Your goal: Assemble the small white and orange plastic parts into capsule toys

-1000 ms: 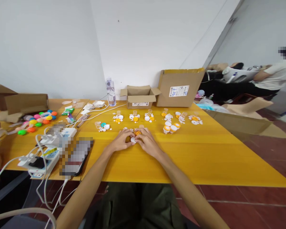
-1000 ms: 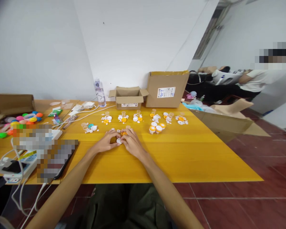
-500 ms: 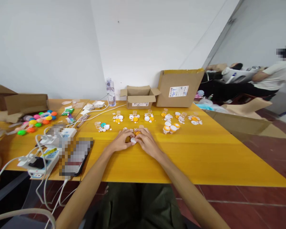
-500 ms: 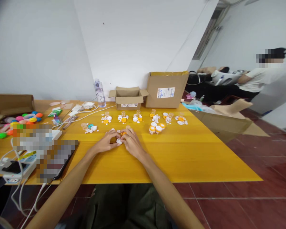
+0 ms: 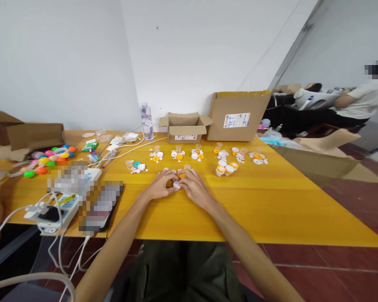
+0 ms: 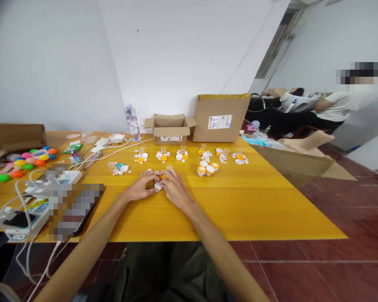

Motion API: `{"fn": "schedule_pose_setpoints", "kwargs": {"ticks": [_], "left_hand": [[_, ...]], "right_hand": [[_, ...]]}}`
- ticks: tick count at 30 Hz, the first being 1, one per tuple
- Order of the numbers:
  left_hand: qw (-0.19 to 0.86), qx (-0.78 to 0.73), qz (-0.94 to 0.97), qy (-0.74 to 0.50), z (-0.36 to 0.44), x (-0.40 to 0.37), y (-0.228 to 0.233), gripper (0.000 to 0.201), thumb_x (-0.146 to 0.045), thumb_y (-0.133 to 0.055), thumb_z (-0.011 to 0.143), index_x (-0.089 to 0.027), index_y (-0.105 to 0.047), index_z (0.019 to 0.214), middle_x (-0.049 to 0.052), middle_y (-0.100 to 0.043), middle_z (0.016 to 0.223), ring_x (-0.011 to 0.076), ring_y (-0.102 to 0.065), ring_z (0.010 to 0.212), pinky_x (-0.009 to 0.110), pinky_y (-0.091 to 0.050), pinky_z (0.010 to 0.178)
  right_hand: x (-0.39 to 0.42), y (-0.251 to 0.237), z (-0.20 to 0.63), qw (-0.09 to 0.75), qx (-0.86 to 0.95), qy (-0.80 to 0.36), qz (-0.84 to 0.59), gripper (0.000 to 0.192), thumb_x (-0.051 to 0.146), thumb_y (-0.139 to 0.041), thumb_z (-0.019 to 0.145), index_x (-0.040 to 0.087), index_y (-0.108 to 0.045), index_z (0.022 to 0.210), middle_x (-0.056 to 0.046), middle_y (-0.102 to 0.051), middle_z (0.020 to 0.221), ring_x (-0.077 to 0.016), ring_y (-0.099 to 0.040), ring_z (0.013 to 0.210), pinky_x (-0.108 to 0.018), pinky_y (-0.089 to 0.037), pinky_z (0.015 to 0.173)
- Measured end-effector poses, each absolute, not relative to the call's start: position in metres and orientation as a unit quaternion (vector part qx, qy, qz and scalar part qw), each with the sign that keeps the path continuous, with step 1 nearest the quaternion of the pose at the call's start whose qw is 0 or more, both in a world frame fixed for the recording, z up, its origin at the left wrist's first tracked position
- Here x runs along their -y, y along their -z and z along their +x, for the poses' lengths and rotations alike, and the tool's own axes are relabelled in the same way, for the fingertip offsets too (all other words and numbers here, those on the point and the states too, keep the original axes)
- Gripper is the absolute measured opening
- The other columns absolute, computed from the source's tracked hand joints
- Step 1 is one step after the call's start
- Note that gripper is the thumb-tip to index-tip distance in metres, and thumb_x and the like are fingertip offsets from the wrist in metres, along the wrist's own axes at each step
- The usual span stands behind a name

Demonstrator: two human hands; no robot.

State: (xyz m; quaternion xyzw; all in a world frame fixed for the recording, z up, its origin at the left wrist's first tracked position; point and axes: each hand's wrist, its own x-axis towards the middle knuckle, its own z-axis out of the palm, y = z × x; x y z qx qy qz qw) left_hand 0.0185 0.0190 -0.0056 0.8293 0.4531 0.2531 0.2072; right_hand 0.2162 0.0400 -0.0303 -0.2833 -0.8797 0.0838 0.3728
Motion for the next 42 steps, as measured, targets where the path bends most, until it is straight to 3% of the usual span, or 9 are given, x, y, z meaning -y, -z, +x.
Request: {"fn": "schedule_pose_setpoints", "kwargs": {"ticks": [20,27,36,42], "left_hand": [[0.197,-0.462,0.828,-0.248,0.018,-0.02,0.008,0.014,-0.028,-0.065,0.085,-0.026,-0.063,0.098,0.001,-0.069,0.106,0.0229,-0.06,0.109,0.045,-0.036,0.113],[0.207,-0.459,0.826,-0.253,0.019,-0.019,0.007,0.014,-0.031,-0.063,0.086,-0.026,-0.063,0.099,0.002,-0.069,0.105,0.0228,-0.059,0.11,0.045,-0.034,0.115],[0.202,-0.46,0.827,-0.254,0.019,-0.019,0.005,0.015,-0.025,-0.065,0.082,-0.025,-0.064,0.096,0.002,-0.068,0.102,0.0236,-0.059,0.106,0.043,-0.04,0.107],[0.197,-0.459,0.827,-0.257,0.02,-0.017,0.004,0.013,-0.024,-0.062,0.083,-0.025,-0.064,0.096,0.002,-0.067,0.1,0.0233,-0.06,0.104,0.041,-0.041,0.104]], "right_hand": [[-0.03,0.015,0.223,0.376,0.879,-0.027,-0.293,0.025,0.011,-0.048,0.096,0.025,-0.069,0.096,-0.009,-0.067,0.115,-0.025,-0.058,0.109,-0.043,-0.05,0.092],[-0.023,0.009,0.226,0.318,0.913,-0.007,-0.255,0.033,0.004,-0.05,0.087,0.023,-0.07,0.106,-0.01,-0.066,0.119,-0.0268,-0.056,0.112,-0.044,-0.05,0.093],[-0.03,0.015,0.241,0.356,0.882,-0.014,-0.307,0.029,0.013,-0.047,0.092,0.027,-0.071,0.102,-0.009,-0.068,0.116,-0.028,-0.059,0.11,-0.05,-0.051,0.092],[-0.026,0.018,0.251,0.317,0.904,0.009,-0.288,0.022,0.023,-0.05,0.098,0.026,-0.072,0.098,-0.009,-0.069,0.105,-0.0251,-0.062,0.1,-0.043,-0.053,0.085]]}}
